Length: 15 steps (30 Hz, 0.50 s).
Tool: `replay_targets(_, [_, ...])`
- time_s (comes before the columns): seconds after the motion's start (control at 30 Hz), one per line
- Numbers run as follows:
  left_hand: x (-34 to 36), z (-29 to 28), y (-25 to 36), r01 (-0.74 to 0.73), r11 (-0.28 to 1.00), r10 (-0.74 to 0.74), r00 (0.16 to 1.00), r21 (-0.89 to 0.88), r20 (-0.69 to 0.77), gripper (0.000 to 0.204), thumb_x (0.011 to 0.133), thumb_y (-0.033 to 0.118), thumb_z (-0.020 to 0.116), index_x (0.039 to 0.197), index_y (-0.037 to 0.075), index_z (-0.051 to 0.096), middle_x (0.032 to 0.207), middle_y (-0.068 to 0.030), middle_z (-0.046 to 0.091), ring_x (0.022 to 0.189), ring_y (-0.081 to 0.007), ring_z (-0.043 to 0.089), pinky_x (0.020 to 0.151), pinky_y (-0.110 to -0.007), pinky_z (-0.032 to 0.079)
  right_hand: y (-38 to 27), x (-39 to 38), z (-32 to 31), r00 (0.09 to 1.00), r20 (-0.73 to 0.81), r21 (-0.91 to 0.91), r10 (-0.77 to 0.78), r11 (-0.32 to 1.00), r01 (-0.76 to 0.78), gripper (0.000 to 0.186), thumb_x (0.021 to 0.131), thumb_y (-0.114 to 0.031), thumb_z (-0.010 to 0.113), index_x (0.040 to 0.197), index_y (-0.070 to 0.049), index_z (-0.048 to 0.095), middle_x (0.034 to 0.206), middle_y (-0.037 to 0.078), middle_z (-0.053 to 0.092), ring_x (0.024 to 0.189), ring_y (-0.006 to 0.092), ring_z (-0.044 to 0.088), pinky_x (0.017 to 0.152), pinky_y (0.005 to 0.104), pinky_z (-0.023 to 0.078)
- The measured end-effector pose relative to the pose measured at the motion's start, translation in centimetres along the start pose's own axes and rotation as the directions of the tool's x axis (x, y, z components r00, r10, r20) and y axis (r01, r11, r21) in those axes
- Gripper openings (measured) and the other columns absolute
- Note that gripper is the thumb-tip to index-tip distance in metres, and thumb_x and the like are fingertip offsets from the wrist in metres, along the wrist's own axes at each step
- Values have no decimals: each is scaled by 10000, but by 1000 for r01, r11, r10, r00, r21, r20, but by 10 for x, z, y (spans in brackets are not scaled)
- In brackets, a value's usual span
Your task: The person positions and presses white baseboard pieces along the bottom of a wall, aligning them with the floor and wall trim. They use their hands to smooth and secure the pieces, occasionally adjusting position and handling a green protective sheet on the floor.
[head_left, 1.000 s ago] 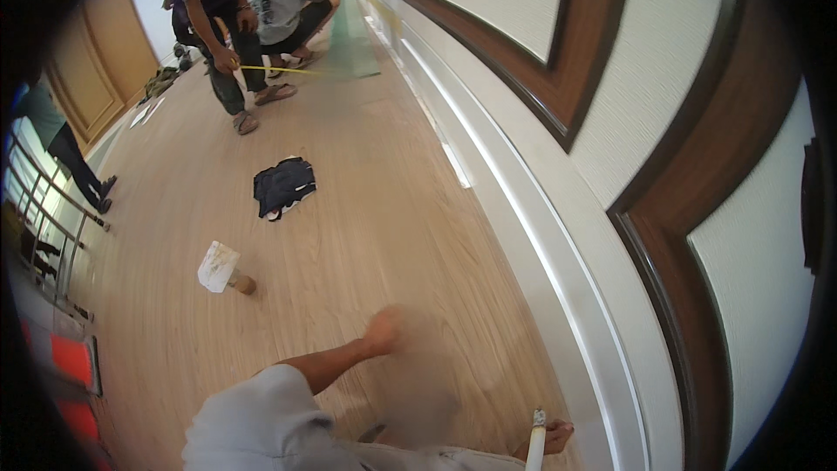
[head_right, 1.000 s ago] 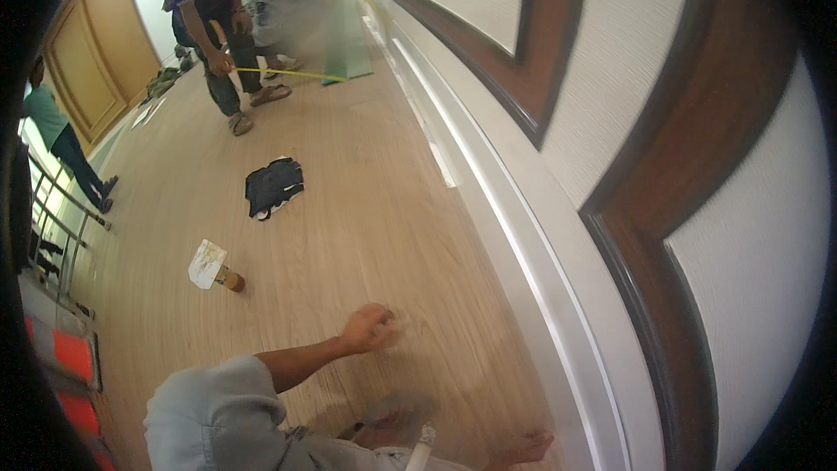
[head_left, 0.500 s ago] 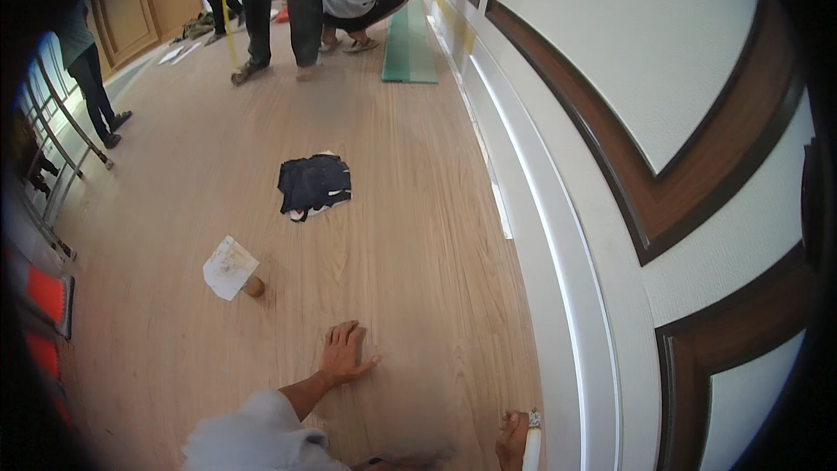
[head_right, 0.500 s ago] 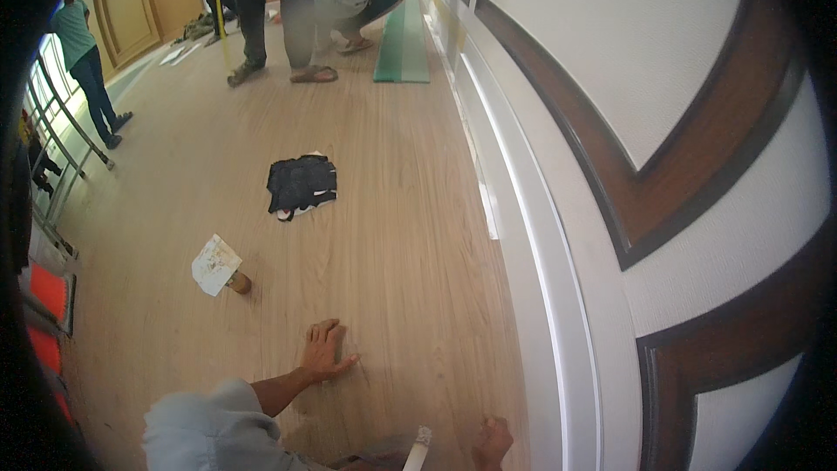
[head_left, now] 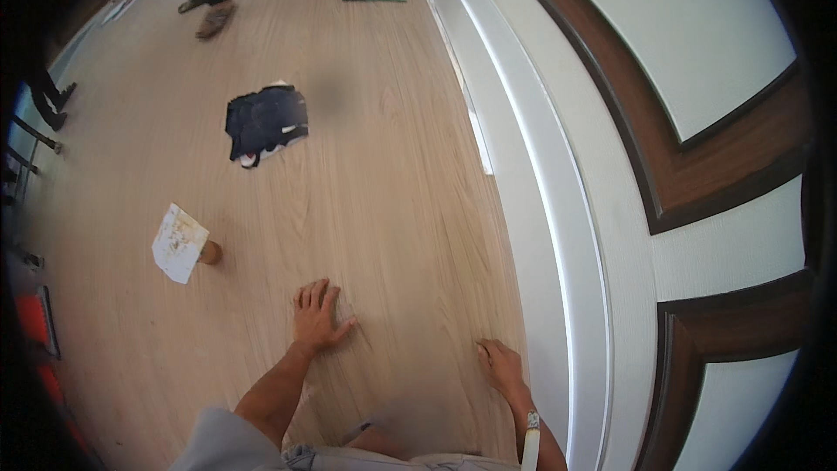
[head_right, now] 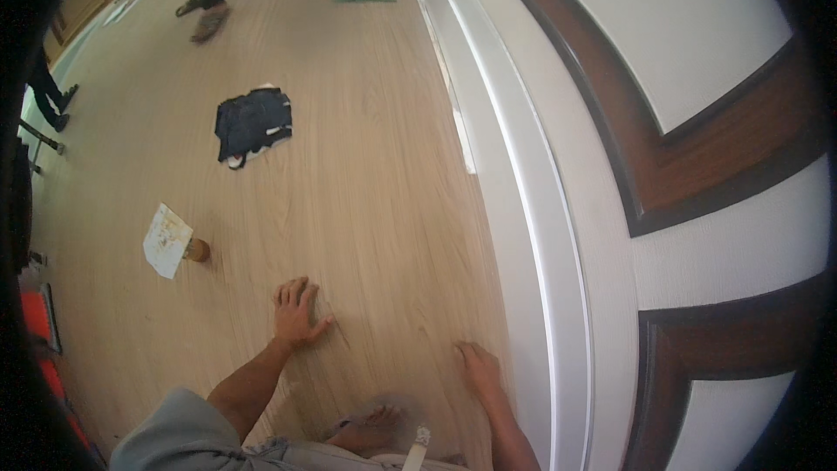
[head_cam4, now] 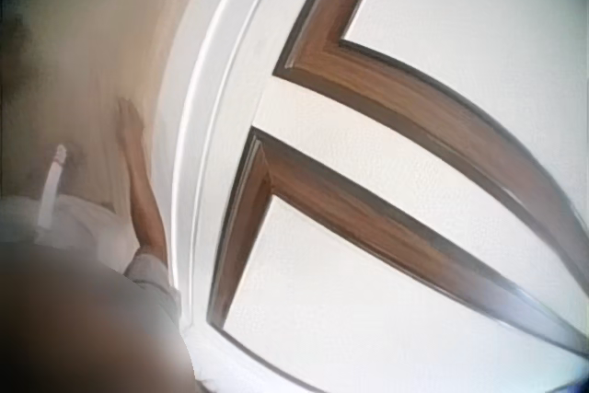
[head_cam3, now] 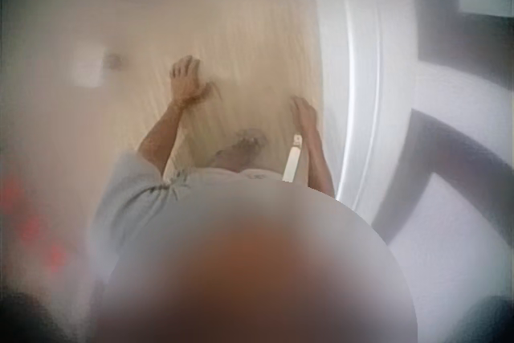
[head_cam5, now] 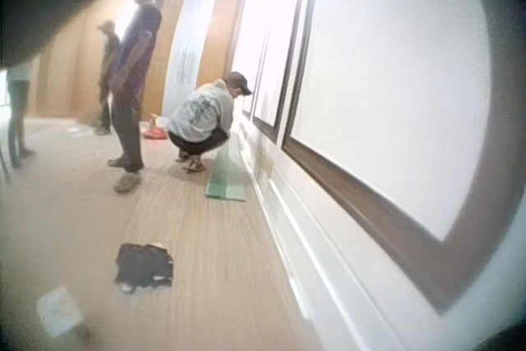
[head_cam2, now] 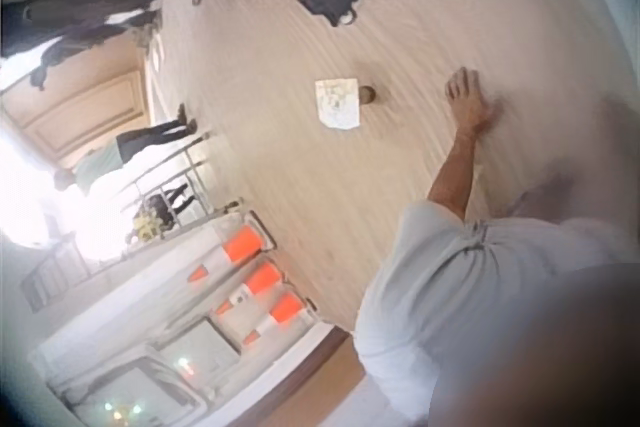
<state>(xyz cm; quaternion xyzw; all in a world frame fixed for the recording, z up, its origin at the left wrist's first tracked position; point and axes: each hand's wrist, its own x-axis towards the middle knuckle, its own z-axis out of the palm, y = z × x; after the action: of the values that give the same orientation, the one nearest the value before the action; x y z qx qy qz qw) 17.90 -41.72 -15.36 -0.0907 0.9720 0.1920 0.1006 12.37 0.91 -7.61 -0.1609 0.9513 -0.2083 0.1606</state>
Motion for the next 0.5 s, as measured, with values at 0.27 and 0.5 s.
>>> replay_targets(0.27, [0,9,-4,-45,999,47,991,24,-123,849,858,698,662,1447,103,518,1567,-143,385,1492,-343,284,1268,-566,129,-48,42,24,967,242,138,-84,989,51,278,988,-246,630,1223,-122,711,1138,147,733,985,366,719,849,456,585])
replay_targets(0.5, [1,9,-3,-73,997,77,980,26,-182,825,855,664,691,1426,92,530,1516,-164,434,1472,-353,319,1247,-568,173,-31,36,9,925,36,-93,-379,920,380,222,965,-262,660,1121,-120,726,981,116,713,881,329,716,757,452,589])
